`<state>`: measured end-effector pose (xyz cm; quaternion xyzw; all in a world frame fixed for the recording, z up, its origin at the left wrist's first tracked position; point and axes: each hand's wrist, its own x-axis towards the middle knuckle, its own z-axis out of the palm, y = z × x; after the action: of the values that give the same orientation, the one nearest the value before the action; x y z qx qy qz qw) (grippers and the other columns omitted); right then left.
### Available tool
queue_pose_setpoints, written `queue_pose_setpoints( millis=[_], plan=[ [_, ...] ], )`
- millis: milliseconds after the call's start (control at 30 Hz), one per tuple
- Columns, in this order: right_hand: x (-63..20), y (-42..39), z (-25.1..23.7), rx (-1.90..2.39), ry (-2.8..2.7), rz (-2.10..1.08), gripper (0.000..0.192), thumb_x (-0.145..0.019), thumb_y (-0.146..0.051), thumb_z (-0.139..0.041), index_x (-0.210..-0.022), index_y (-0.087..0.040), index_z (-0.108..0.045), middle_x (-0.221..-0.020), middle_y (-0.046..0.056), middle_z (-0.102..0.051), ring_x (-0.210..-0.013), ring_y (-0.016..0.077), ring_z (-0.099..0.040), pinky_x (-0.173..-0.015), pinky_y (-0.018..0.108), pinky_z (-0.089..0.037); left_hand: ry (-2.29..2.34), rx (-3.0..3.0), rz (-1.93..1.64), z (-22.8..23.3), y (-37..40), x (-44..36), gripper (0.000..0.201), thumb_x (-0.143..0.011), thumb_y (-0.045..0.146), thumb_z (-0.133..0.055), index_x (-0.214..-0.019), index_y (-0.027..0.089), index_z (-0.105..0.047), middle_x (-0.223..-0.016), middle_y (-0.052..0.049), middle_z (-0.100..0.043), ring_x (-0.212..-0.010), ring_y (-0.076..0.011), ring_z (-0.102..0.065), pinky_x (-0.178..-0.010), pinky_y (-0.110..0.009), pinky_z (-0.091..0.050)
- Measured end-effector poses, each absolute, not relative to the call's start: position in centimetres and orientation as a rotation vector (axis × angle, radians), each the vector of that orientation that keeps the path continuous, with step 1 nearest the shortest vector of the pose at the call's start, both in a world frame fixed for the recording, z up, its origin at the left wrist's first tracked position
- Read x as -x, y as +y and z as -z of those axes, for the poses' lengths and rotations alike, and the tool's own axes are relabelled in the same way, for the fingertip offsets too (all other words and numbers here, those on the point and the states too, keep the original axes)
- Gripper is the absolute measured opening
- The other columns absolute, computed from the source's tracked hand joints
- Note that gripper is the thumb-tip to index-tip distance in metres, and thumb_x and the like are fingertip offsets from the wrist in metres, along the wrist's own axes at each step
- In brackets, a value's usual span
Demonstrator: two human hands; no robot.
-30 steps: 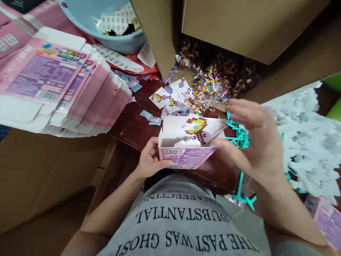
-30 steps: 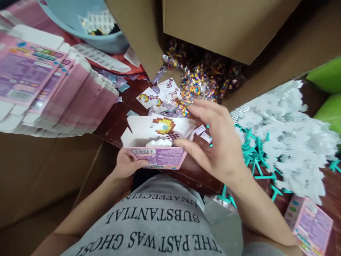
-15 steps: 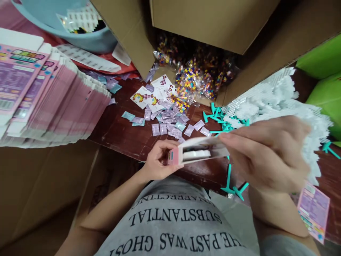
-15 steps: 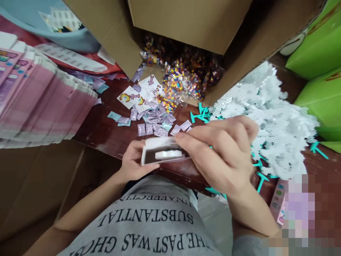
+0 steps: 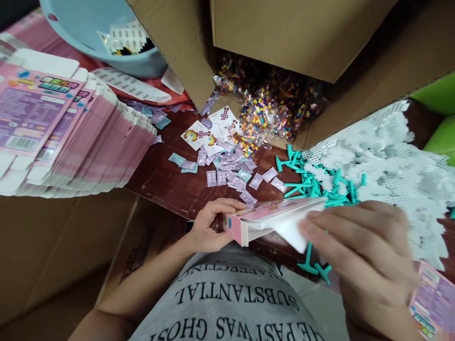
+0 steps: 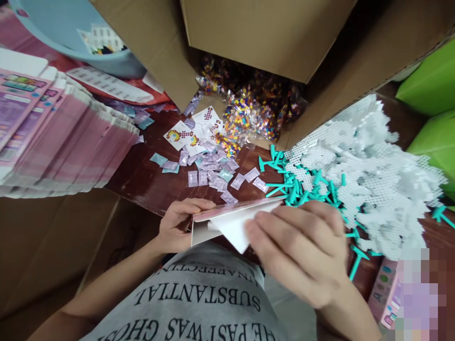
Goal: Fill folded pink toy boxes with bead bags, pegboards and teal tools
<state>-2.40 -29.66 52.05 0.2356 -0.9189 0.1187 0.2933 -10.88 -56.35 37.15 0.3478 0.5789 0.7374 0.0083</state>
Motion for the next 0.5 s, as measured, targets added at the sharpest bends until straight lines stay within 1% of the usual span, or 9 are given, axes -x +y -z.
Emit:
queue_pose_setpoints(
  millis=[67, 100, 167, 233, 267, 333, 400, 467, 500],
  plan=[
    [3.1, -30.2, -51.9, -0.826, -2.491, -0.291, 0.035, -0.102, -0.016, -0.061, -0.129, -0.030, -0.078, -0.112, 0.002, -0.084, -0.097, 0.0249, -0.079, -0.077, 0.046, -0.059, 1.806, -1.091, -2.293, -37.2, -56.3, 10.9, 0.052, -0.080, 0.014, -0.089, -0.125, 0.025, -0.064, -0.123, -0.012, -0.079, -0.111, -0.0281, -0.080, -0.094, -0.044, -0.067],
    [3.5, -30.4, -51.7, -0.855, -2.506, -0.343, 0.036, -0.102, -0.015, -0.061, -0.131, -0.029, -0.076, -0.114, 0.002, -0.084, -0.098, 0.0235, -0.079, -0.078, 0.044, -0.060, 1.803, -1.098, -2.285, -37.3, -56.4, 11.0, 0.053, -0.080, 0.015, -0.089, -0.125, 0.025, -0.064, -0.123, -0.012, -0.079, -0.110, -0.0279, -0.079, -0.094, -0.043, -0.067],
    [4.1, -30.7, -51.3, -0.801, -2.539, -0.523, 0.043, -0.100, -0.011, -0.066, -0.140, -0.027, -0.070, -0.118, 0.002, -0.083, -0.104, 0.0223, -0.079, -0.085, 0.040, -0.063, 1.807, -1.084, -2.271, -37.5, -56.4, 11.0, 0.052, -0.080, 0.014, -0.089, -0.125, 0.025, -0.064, -0.122, -0.011, -0.079, -0.110, -0.0273, -0.079, -0.092, -0.041, -0.066],
    [4.7, -31.0, -50.8, -0.716, -2.536, -0.658, 0.046, -0.098, -0.008, -0.070, -0.141, -0.025, -0.067, -0.120, 0.004, -0.083, -0.108, 0.0215, -0.079, -0.091, 0.037, -0.065, 1.812, -1.050, -2.270, -37.8, -56.5, 11.0, 0.052, -0.080, 0.013, -0.089, -0.124, 0.025, -0.063, -0.120, -0.010, -0.079, -0.109, -0.0262, -0.079, -0.091, -0.039, -0.065],
    [5.0, -31.1, -50.6, -0.704, -2.537, -0.687, 0.043, -0.098, -0.008, -0.070, -0.137, -0.023, -0.068, -0.119, 0.004, -0.083, -0.108, 0.0209, -0.079, -0.093, 0.035, -0.065, 1.809, -1.034, -2.274, -37.9, -56.5, 11.1, 0.052, -0.080, 0.012, -0.089, -0.124, 0.025, -0.063, -0.119, -0.009, -0.079, -0.108, -0.0252, -0.078, -0.091, -0.038, -0.065],
    [5.7, -31.6, -50.3, -0.734, -2.565, -0.734, 0.029, -0.101, -0.009, -0.068, -0.127, -0.021, -0.070, -0.113, 0.003, -0.083, -0.103, 0.0189, -0.080, -0.091, 0.032, -0.065, 1.787, -1.035, -2.284, -38.1, -56.4, 11.2, 0.052, -0.080, 0.011, -0.089, -0.124, 0.024, -0.063, -0.117, -0.008, -0.078, -0.107, -0.0237, -0.078, -0.091, -0.035, -0.064],
    [6.6, -32.1, -50.3, -0.765, -2.622, -0.839, 0.016, -0.104, -0.014, -0.066, -0.118, -0.020, -0.071, -0.106, 0.002, -0.084, -0.093, 0.0154, -0.081, -0.083, 0.027, -0.065, 1.773, -1.052, -2.277, -38.0, -56.4, 11.3, 0.053, -0.080, 0.013, -0.091, -0.124, 0.022, -0.064, -0.116, -0.008, -0.077, -0.107, -0.0229, -0.077, -0.091, -0.033, -0.063],
    [7.4, -32.1, -50.5, -0.767, -2.668, -0.935, 0.013, -0.107, -0.018, -0.064, -0.117, -0.021, -0.071, -0.104, 0.001, -0.083, -0.089, 0.0135, -0.080, -0.081, 0.024, -0.064, 1.799, -1.025, -2.252, -37.6, -56.5, 11.4, 0.054, -0.079, 0.016, -0.094, -0.124, 0.022, -0.065, -0.117, -0.008, -0.077, -0.108, -0.0224, -0.076, -0.091, -0.031, -0.063],
    [7.6, -32.0, -50.7, -0.758, -2.665, -0.942, 0.015, -0.107, -0.020, -0.064, -0.121, -0.021, -0.071, -0.108, 0.002, -0.083, -0.094, 0.0146, -0.080, -0.085, 0.026, -0.065, 1.830, -0.980, -2.243, -37.4, -56.6, 11.4, 0.055, -0.079, 0.018, -0.095, -0.125, 0.022, -0.065, -0.118, -0.008, -0.076, -0.107, -0.0214, -0.076, -0.091, -0.030, -0.063]
  ],
)
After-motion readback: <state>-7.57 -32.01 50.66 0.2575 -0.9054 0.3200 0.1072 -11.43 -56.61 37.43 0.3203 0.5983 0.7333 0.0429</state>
